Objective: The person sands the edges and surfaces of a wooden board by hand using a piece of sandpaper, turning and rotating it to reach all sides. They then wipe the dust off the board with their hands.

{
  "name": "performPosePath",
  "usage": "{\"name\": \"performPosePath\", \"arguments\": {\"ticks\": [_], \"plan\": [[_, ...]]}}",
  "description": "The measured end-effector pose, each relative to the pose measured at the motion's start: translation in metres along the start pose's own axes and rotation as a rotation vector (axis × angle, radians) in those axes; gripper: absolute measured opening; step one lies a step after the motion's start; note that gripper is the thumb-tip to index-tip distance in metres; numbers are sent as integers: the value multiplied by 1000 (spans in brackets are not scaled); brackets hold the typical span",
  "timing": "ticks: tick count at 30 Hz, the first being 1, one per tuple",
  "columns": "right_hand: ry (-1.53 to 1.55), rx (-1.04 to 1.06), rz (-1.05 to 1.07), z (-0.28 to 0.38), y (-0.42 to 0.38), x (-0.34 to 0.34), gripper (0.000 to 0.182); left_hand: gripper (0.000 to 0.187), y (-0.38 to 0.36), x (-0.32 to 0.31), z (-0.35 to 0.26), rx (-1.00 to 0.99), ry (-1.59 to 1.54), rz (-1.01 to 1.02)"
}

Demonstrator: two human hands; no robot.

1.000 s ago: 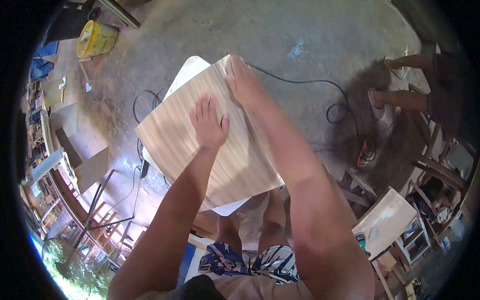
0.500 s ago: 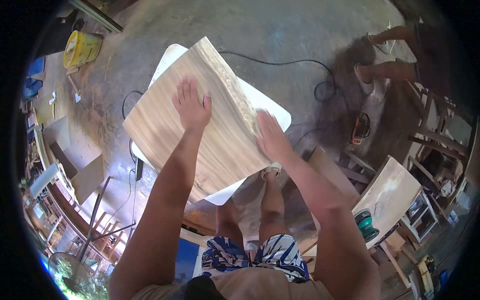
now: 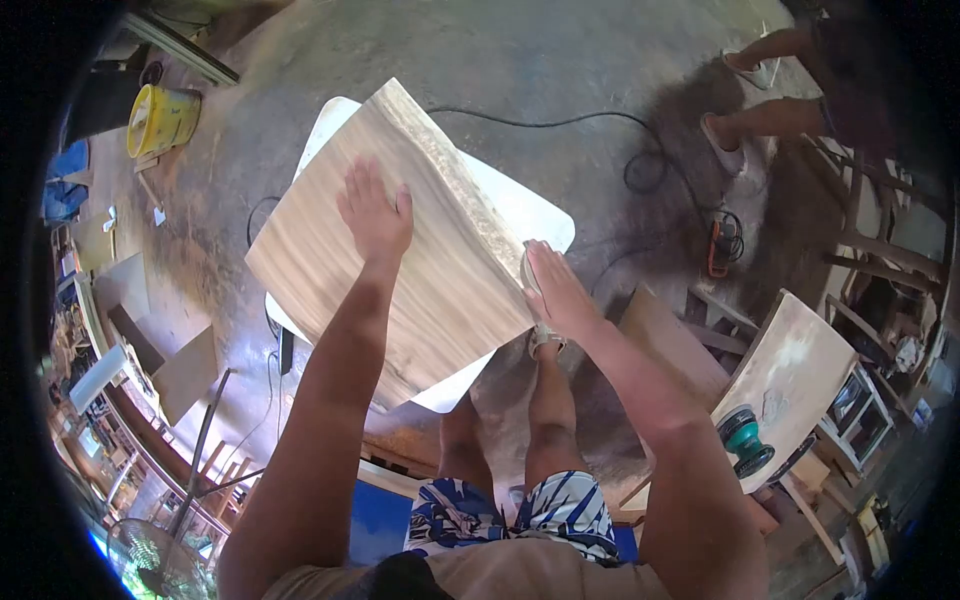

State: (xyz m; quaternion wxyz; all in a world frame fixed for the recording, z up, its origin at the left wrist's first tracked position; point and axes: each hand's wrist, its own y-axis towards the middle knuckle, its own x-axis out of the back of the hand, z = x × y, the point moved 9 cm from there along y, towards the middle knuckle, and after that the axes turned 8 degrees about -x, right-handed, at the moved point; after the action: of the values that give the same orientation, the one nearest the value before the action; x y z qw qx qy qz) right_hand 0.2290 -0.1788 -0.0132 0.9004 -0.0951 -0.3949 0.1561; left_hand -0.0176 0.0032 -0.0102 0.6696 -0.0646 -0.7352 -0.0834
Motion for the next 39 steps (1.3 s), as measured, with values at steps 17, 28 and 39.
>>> {"name": "performPosePath", "arguments": {"ticks": [17, 28, 39], "plan": [[146, 82, -136, 92, 288, 32, 61, 76, 5, 5, 2, 2, -77, 60], [169, 140, -172, 109, 333, 36, 63, 75, 5, 4, 2, -3, -91, 76], [46, -167, 33, 35, 75, 17, 67, 73, 2, 4, 2, 1, -71, 57]]}}
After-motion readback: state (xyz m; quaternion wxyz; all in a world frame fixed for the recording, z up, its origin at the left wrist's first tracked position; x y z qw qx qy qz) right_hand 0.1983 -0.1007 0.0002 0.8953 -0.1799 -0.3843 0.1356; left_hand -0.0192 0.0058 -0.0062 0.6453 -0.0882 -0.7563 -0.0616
